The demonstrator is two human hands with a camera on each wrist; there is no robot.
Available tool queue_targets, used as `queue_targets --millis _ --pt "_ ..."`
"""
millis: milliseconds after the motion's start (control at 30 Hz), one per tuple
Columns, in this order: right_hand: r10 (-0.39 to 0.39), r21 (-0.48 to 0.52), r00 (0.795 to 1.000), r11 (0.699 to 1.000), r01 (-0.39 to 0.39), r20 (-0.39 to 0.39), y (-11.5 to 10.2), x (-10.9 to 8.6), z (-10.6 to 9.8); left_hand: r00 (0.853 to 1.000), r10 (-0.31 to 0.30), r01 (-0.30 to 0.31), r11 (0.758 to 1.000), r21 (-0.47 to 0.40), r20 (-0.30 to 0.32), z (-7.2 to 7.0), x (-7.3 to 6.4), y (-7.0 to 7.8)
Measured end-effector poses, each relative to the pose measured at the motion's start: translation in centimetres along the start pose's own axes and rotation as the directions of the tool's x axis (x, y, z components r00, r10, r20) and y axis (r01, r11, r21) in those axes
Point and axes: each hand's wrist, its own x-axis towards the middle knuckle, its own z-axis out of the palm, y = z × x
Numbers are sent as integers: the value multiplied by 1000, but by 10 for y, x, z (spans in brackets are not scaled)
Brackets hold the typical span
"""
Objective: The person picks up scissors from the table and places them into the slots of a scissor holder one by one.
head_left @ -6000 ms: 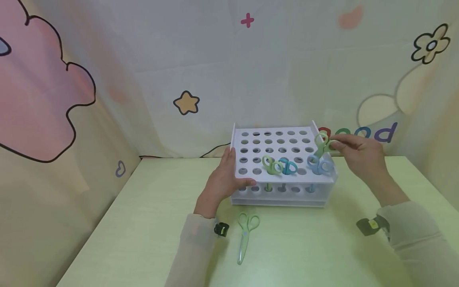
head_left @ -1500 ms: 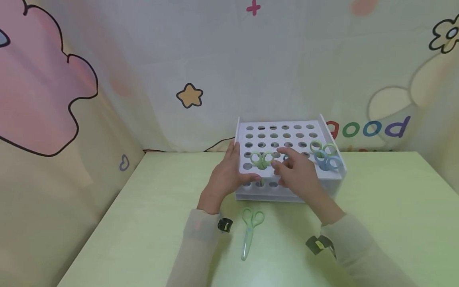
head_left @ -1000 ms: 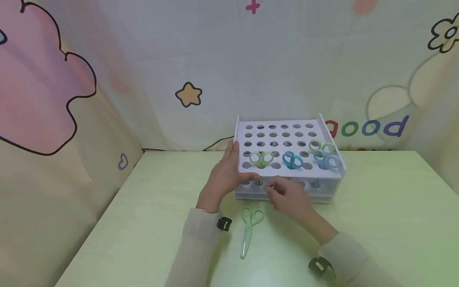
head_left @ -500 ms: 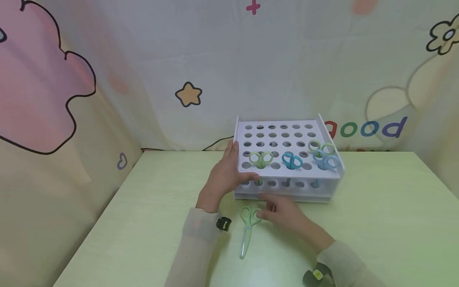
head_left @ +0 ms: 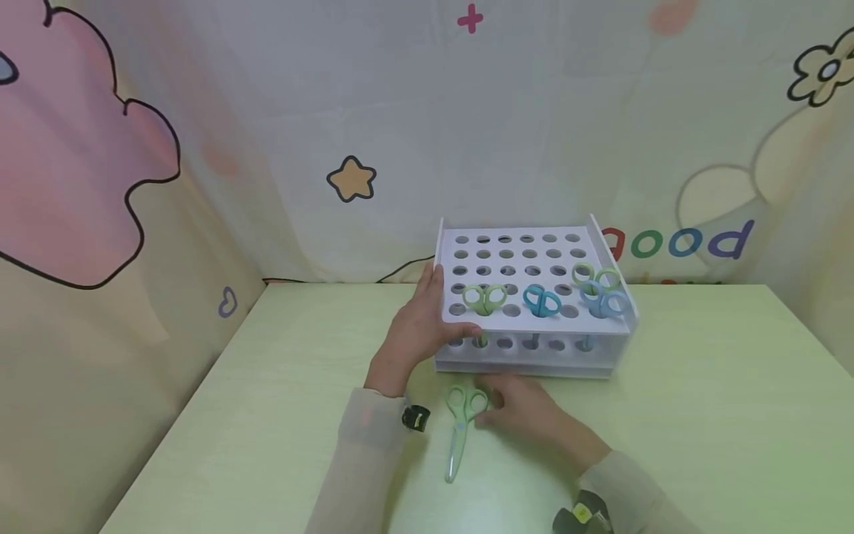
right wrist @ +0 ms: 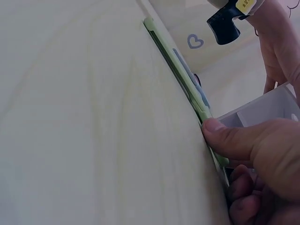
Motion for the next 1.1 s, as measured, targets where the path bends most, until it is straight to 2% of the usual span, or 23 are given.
queue_targets --millis 267,367,433,533,667,767,933,1100 --pt "9 -1 999 1000 -9 46 -1 -2 -3 1000 -6 6 1000 -4 -9 1 0 0" --pt "-1 46 997 999 -2 75 3 -2 -6 1000 -14 14 1000 1 -4 1 -1 1" --pt "-7 116 995 993 -4 97 6 -2 -9 1000 -15 15 1000 3 -1 1 -1 1" --pt "12 262 991 964 -48 136 8 -4 -16 1000 -4 4 1000 -2 -4 2 0 1" --pt "56 445 986 887 -122 159 6 -6 -23 1000 8 -8 1000 -6 -16 1 0 0" --pt "62 512 989 850 -121 132 5 -7 -27 1000 9 -9 1000 -1 -21 1 -1 0" --pt "55 514 997 855 -75 53 1 -8 -35 1000 -3 3 1000 10 -16 0 -2 1" --pt "87 524 995 851 -49 -47 -3 -10 -45 1000 -1 1 1000 1 -16 0 -1 2"
